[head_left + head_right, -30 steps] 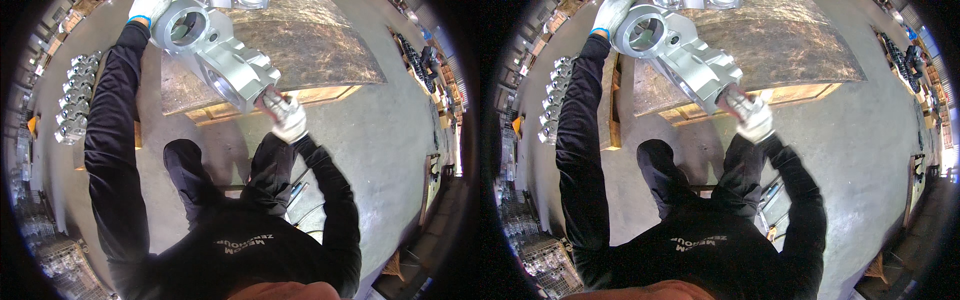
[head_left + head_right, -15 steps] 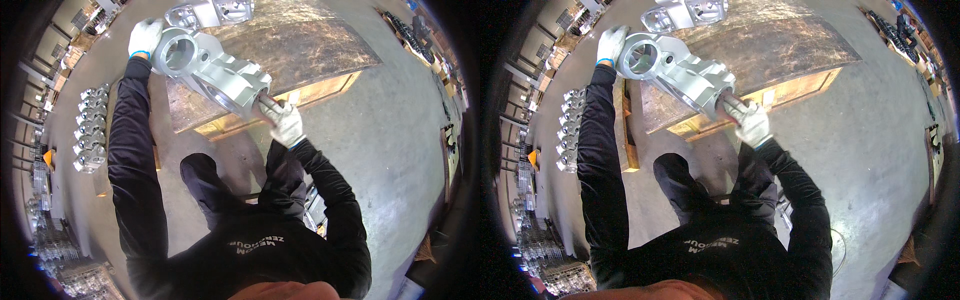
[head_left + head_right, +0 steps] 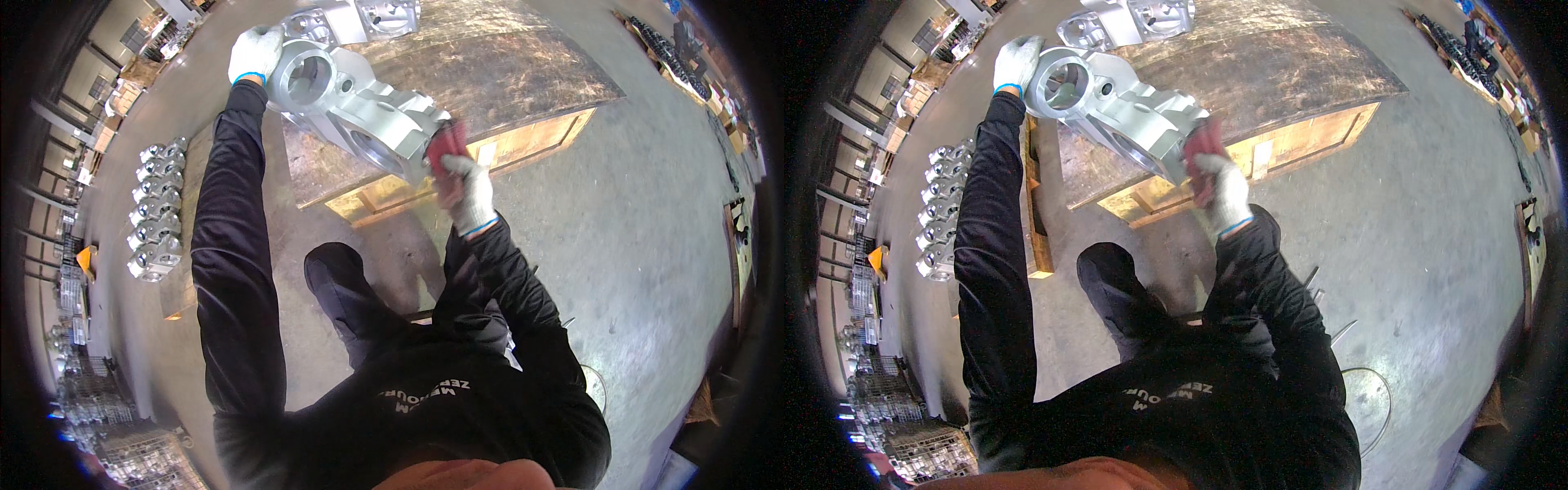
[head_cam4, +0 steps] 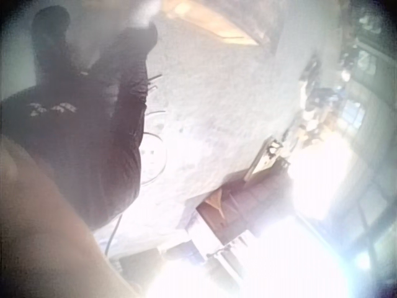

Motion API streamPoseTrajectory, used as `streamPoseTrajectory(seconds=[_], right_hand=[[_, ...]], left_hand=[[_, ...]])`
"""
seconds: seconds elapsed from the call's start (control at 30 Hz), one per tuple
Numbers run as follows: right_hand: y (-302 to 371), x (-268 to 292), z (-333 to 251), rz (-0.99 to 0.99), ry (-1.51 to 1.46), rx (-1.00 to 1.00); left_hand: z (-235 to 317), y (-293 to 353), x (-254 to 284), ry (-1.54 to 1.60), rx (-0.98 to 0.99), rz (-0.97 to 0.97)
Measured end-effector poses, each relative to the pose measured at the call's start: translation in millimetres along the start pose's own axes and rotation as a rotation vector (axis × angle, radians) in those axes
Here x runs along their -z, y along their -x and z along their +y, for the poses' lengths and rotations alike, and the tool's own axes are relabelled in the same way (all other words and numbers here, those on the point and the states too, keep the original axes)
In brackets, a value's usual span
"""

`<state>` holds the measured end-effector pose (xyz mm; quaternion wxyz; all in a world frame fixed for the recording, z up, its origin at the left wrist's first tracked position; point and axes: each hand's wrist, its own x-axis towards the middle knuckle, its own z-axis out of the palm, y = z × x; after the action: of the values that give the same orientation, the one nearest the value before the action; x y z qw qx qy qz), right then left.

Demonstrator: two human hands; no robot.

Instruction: The person manually finishes a metal casting by hand. They use a red abrasive block to smooth surfaces and edges, then use a metal file to deburr and refine the part. The finished part is placed on a pallet with other similar parts.

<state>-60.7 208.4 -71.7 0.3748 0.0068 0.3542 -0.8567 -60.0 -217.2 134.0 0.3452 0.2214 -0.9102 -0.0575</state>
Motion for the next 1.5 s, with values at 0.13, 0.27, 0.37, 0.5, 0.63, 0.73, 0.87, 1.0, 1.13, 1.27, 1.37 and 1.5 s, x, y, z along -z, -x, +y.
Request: streamPoseTrajectory(seconds=[0.13,0.27,0.37,0.5,0.63,0.73,0.87,1.0,1.13,1.27,1.37,1.5], right_hand=[[18,11,45,-0.068,0.418,0.27],[7,51,10,-0.253,1.566,1.212],[-24,70,-47,-0.374,2.134,1.38],[-37,68,-34,-0.283,2.015,1.232],[-4,68,41,-0.087,1.325,0.81],[12,70,56,-0.023,0.777,0.402],[8,50,52,0.232,0.255,0.211],[16,16,90,0.244,0.079,0.078],[56,21,101,0.16,0.25,0.006],[70,25,38,0.311,0.358,0.151],[51,-11,-21,0.229,0.666,0.555],[4,-90,-72,-0.197,1.522,1.291]], left_hand=[[5,-5,-2,0.02,0.033,0.023],[1,0,0,-0.018,-0.026,0.041],[-10,0,2,-0.06,-0.127,0.016],[-22,-10,-2,-0.185,-0.277,0.029],[-26,-15,-8,-0.05,-0.208,0.036],[-28,-14,-10,0.007,-0.166,0.037],[-34,-14,-12,-0.025,-0.233,0.042],[-45,-19,-12,-0.308,-0.436,0.043],[-48,-24,-10,-0.184,-0.384,0.015],[-31,-4,-4,-0.05,-0.319,0.004],[-5,22,4,0.033,-0.184,0.035],[32,34,19,0.073,-0.054,0.043]])
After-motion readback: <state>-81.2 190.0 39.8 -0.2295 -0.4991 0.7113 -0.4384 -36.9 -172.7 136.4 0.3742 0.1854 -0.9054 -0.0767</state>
